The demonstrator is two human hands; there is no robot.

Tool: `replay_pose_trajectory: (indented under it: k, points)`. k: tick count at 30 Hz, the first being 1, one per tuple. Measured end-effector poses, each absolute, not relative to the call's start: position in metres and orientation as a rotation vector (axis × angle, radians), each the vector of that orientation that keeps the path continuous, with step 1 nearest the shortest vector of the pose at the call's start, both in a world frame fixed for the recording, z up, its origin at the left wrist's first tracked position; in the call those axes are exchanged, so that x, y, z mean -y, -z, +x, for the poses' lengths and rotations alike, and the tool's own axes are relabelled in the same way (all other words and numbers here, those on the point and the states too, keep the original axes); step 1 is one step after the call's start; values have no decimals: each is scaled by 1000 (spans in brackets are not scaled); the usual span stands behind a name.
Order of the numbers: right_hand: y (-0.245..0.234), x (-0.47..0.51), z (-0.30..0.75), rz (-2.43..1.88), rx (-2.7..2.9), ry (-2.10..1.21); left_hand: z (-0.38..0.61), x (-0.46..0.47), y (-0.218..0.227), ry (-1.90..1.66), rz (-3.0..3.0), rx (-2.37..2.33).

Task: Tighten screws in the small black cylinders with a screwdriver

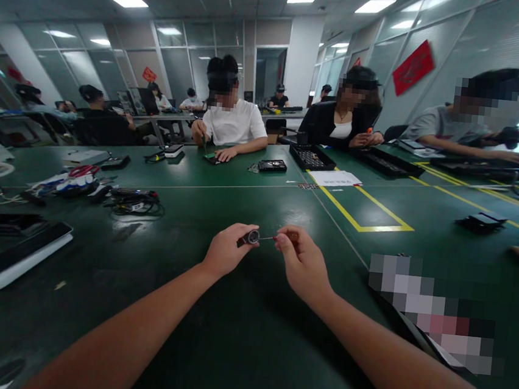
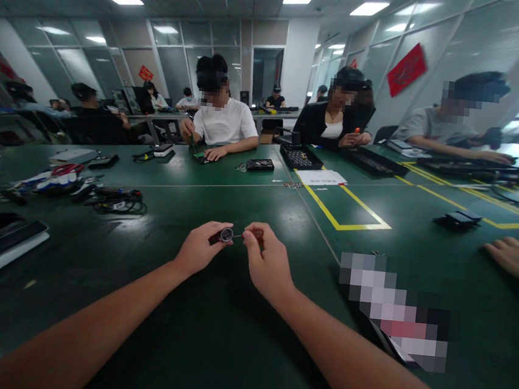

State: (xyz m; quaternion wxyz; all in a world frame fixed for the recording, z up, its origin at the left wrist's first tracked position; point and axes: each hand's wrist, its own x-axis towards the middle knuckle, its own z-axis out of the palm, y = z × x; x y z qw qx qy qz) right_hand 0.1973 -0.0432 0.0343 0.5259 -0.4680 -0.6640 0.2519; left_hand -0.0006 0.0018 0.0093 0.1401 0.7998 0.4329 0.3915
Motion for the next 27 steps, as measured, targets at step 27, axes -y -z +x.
replay_pose_trajectory:
  k: [27]
  points:
    - [-34, 38, 200, -1163, 1534, -588, 0, -4, -7, -1197, 2251, -1281]
